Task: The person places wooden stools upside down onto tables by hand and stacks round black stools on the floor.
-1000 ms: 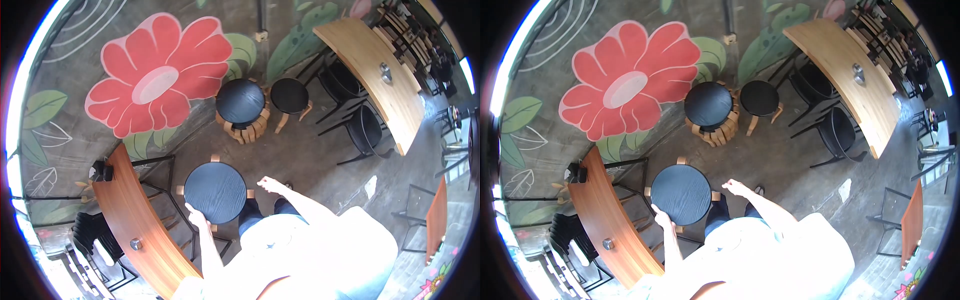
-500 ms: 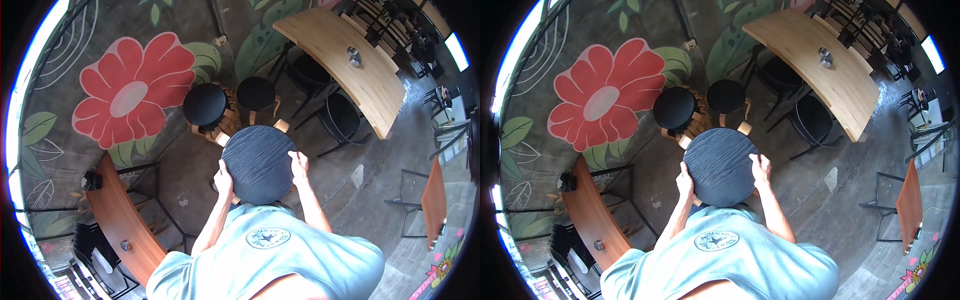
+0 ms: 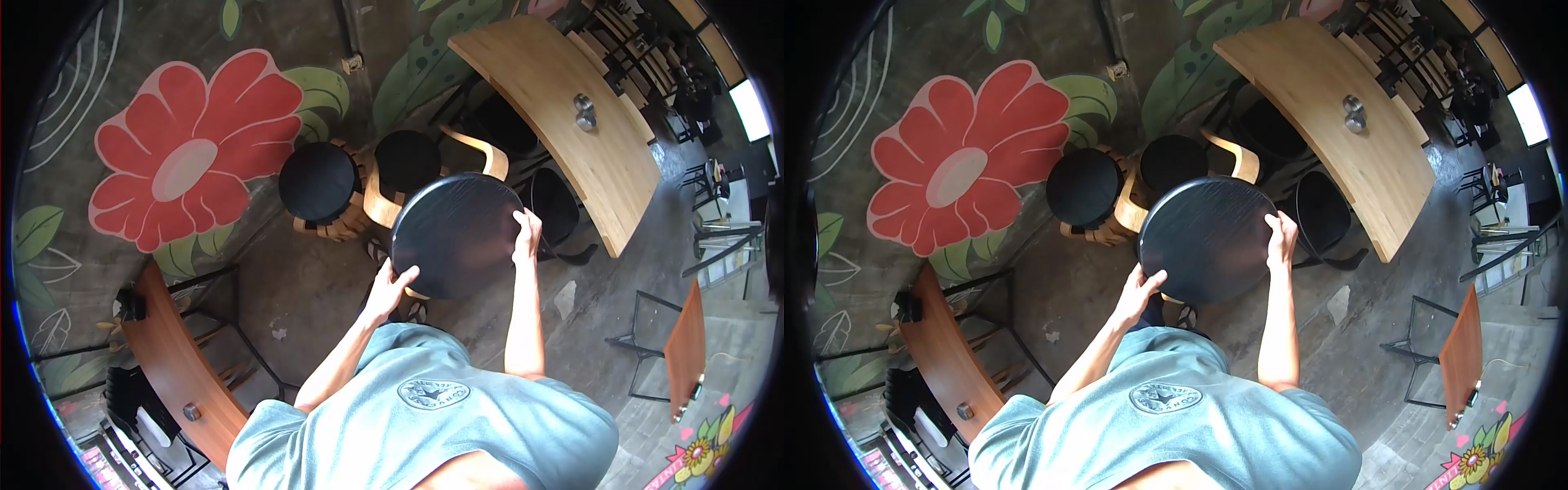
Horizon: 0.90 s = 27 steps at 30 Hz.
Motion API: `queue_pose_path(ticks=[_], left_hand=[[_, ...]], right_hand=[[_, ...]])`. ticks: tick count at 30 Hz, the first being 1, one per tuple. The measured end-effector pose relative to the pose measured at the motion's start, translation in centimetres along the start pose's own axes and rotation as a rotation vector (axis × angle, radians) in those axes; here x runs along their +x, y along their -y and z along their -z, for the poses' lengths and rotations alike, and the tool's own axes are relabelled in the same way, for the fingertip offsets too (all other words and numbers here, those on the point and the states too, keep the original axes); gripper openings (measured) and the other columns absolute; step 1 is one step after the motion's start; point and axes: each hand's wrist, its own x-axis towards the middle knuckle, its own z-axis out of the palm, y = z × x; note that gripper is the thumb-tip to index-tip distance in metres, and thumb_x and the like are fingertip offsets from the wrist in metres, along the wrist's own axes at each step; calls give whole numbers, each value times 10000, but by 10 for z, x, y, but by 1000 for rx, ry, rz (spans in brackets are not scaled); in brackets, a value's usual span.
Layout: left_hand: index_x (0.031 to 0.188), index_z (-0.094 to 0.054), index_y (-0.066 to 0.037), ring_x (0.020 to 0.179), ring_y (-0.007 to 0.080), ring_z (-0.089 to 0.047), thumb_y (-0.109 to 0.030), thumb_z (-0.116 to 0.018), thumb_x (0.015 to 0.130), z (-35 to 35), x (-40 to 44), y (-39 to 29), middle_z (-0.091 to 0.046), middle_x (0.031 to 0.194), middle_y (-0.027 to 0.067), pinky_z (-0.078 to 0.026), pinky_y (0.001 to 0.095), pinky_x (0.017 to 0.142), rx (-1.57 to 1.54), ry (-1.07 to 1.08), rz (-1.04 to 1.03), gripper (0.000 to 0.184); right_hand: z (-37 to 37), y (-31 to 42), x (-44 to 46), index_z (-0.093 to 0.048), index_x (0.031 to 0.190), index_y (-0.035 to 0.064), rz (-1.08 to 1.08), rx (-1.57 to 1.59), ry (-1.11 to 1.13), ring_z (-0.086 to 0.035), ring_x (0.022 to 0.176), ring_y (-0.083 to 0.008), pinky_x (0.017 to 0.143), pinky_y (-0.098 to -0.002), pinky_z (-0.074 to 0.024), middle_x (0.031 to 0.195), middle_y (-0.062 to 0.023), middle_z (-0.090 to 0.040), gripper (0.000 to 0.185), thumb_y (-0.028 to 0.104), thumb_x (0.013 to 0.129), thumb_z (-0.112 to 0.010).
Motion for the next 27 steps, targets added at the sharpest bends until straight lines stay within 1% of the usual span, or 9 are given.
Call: queue_pose_path(ticks=[4, 6, 9, 14, 16, 17, 18, 21, 27], left_hand=[[1353, -329, -52, 1152, 179, -462, -184, -660, 844, 25, 50, -10, -474, 1284, 94, -381, 324, 973, 47, 86, 94, 621], [1365, -295, -56, 1116, 171, -486, -212, -663, 842, 37, 80, -17, -471, 1282, 94, -418, 316, 921, 57, 105, 157, 658], [1377, -257, -47, 1091, 195, -504, -228, -623, 861, 55, 118, -22, -461, 1264, 107, -450, 313, 858, 56, 112, 174, 658], [1308, -300, -14, 964, 196, -588, -227, -604, 872, 53, 158, -42, -532, 1130, 124, -460, 308, 814, 88, 204, 181, 573], [1351, -248, -18, 900, 196, -613, -301, -640, 848, 51, 178, -46, -548, 1129, 155, -474, 301, 758, 82, 164, 166, 698], [1359, -232, -9, 914, 200, -612, -316, -627, 854, 50, 183, -50, -547, 1130, 162, -472, 303, 761, 58, 168, 172, 710], [1359, -232, -9, 914, 200, -612, -316, -627, 854, 49, 190, -52, -547, 1130, 162, -472, 303, 761, 53, 164, 171, 710], [1373, -203, -15, 901, 208, -615, -327, -612, 861, 47, 203, -52, -538, 1150, 160, -471, 308, 760, 33, 200, 171, 726], [1363, -201, -35, 873, 204, -615, -360, -603, 857, 35, 229, -42, -492, 1217, 145, -474, 295, 733, -114, 71, 300, 723]], right_hand=[[-53, -1, 79, -398, 638, -21, 157, -69, 1, -349, 579, -103, 519, -302, -310, 565, 1, -376, 330, 220, 769, -582], [-85, 7, 114, -354, 606, -11, 262, -144, 2, -321, 516, -114, 482, -333, -266, 515, -67, -297, 335, 182, 775, -570], [-120, 22, 156, -366, 583, -19, 215, -331, 79, -318, 485, -144, 476, -344, -269, 507, -110, -288, 357, 195, 785, -567], [-131, 25, 206, -366, 565, -13, 166, -329, 37, -314, 493, -112, 472, -330, -256, 482, -76, -328, 384, 233, 792, -554], [-135, 32, 225, -411, 568, -18, 142, -368, 94, -330, 502, -108, 478, -320, -267, 486, -61, -378, 376, 246, 799, -548], [-136, 35, 234, -525, 615, -37, 120, -396, 122, -451, 525, -119, 513, -303, -346, 535, -100, -515, 352, 260, 802, -549], [-138, 35, 245, -525, 615, -37, 121, -398, 128, -451, 525, -119, 513, -303, -346, 535, -100, -515, 352, 260, 802, -549], [-150, 44, 271, -658, 763, -37, 101, -491, 210, -656, 710, -220, 634, -319, -463, 724, -194, -651, 331, 280, 787, -567], [-212, 39, 327, -670, 782, -21, 105, -684, 412, -643, 719, -342, 620, -391, -477, 695, -225, -623, 395, 370, 755, -626]])
